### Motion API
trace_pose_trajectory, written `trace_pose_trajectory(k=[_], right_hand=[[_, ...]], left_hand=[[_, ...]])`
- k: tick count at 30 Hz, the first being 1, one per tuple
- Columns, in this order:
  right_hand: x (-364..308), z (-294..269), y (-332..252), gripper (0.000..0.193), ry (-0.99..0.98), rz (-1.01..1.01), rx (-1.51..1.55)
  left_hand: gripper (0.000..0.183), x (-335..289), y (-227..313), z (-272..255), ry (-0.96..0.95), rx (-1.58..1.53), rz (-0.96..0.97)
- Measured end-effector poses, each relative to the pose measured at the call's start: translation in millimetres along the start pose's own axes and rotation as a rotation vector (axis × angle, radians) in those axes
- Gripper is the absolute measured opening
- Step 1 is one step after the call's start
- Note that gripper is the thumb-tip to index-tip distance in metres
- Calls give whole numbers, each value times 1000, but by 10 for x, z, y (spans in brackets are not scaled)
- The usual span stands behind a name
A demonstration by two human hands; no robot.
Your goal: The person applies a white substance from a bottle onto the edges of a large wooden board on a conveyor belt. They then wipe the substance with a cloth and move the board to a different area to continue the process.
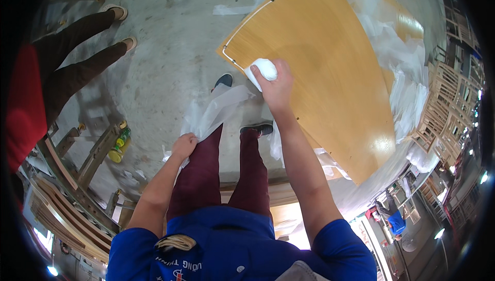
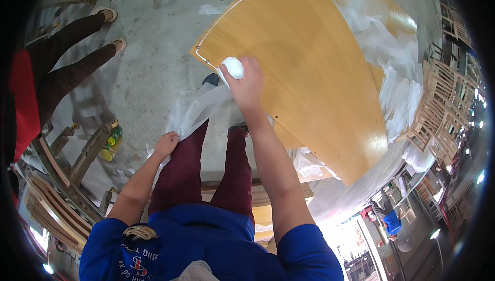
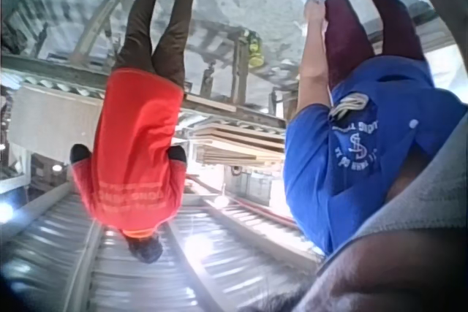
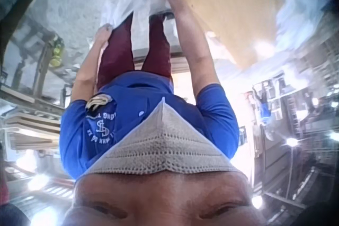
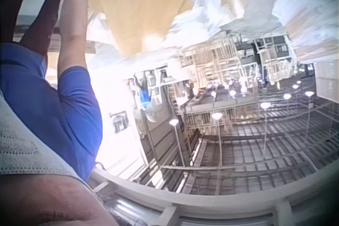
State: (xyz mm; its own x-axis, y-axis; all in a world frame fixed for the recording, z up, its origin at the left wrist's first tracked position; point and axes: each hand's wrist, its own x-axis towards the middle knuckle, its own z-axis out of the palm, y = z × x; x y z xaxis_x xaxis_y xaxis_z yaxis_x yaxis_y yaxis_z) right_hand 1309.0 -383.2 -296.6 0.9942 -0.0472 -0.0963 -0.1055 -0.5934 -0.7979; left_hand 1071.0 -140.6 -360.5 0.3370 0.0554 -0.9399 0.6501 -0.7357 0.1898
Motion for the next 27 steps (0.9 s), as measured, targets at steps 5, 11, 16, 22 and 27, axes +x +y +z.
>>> trace_pose_trajectory(k=[5, 11, 16, 22, 27], right_hand=[[-252, -273, 246, 30, 47, 41, 39], [-620, -665, 517, 29, 129, 190, 31], [-970, -1002, 830, 29, 239, 207, -41], [-1264, -1301, 1108, 29, 319, 313, 52], [-1363, -1367, 1170, 28, 351, 293, -22]], left_hand=[[34, -22, 178, 3, 68, 160, 2], [24, 28, 357, 133, 272, 331, 214], [18, 38, 623, 240, 158, 293, 304], [18, 21, 827, 432, 55, 507, 322], [21, -17, 1030, 498, 94, 655, 317]])
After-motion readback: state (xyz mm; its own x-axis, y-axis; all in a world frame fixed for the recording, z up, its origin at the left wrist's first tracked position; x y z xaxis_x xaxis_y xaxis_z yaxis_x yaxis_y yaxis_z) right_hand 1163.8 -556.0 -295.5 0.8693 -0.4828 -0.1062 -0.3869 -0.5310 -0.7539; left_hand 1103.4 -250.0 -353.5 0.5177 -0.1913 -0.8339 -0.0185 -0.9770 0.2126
